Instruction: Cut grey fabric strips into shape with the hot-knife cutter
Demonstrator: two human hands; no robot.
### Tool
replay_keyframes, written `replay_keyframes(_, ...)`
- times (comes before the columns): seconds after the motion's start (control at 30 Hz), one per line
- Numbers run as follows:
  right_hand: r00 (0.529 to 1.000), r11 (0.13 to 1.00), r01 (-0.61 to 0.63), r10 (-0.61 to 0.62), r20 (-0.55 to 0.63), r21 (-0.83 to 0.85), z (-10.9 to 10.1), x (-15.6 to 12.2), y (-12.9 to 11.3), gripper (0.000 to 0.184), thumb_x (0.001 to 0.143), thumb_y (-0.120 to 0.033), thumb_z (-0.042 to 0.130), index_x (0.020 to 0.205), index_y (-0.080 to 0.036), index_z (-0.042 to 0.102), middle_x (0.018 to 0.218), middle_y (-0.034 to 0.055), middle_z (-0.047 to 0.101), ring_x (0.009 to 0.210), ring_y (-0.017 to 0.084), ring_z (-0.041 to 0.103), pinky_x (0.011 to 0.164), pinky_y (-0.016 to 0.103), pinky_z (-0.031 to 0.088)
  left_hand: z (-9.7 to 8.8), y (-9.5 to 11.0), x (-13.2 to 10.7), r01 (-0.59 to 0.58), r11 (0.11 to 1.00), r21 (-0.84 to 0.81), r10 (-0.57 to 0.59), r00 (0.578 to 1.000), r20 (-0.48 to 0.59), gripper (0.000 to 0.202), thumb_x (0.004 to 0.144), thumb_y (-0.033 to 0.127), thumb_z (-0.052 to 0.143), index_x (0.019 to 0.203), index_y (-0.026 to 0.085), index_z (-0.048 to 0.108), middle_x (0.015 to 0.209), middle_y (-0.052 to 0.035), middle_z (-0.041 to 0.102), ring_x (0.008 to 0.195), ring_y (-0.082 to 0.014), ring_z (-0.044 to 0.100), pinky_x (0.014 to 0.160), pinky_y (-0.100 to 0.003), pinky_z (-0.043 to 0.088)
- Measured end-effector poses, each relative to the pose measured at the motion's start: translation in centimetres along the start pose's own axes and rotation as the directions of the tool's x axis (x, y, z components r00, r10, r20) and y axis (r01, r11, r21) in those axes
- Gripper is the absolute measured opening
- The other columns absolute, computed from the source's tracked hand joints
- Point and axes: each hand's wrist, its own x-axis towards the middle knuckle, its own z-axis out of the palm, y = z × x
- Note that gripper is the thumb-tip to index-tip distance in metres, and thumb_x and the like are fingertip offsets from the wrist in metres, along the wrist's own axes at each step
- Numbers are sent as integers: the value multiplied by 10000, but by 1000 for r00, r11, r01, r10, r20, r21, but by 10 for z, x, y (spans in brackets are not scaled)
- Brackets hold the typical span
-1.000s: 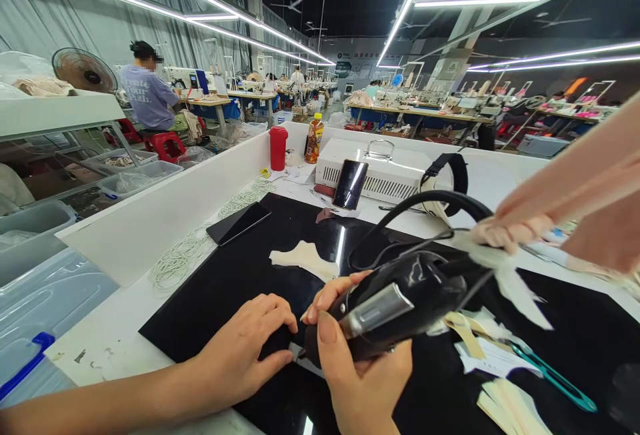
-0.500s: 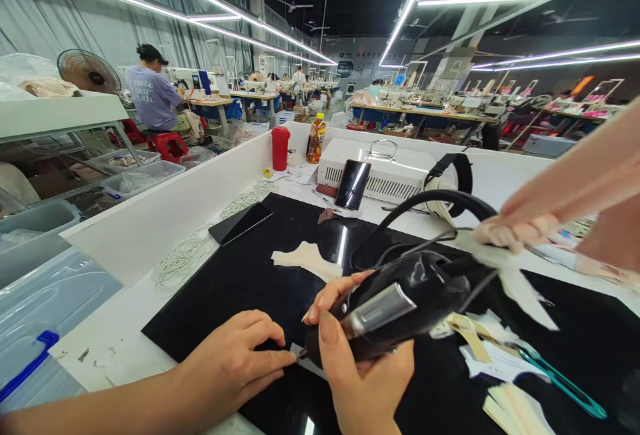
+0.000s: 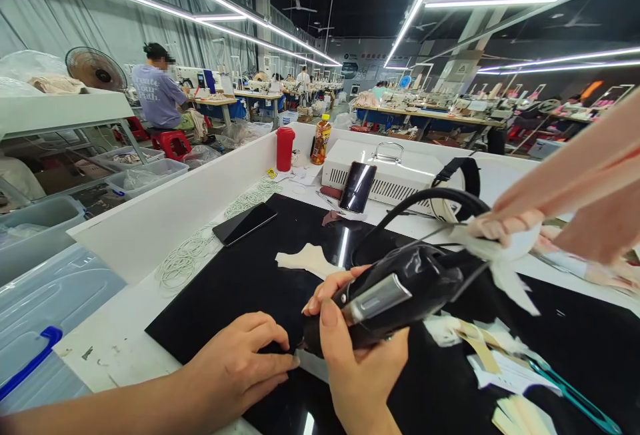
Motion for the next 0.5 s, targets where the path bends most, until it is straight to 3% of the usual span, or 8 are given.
replay_keyframes(0.5,1000,1000,9,-9,9,20,-1,1,0,272,902,-249,740,1127,-281,588,794,-28,643,654,161,624,586,335,598,-1,-1,0,8,1000,-9,-8,1000,5,132,979,193,667,1091,224,729,1060,-37,695,955,-212,644,854,-354,573)
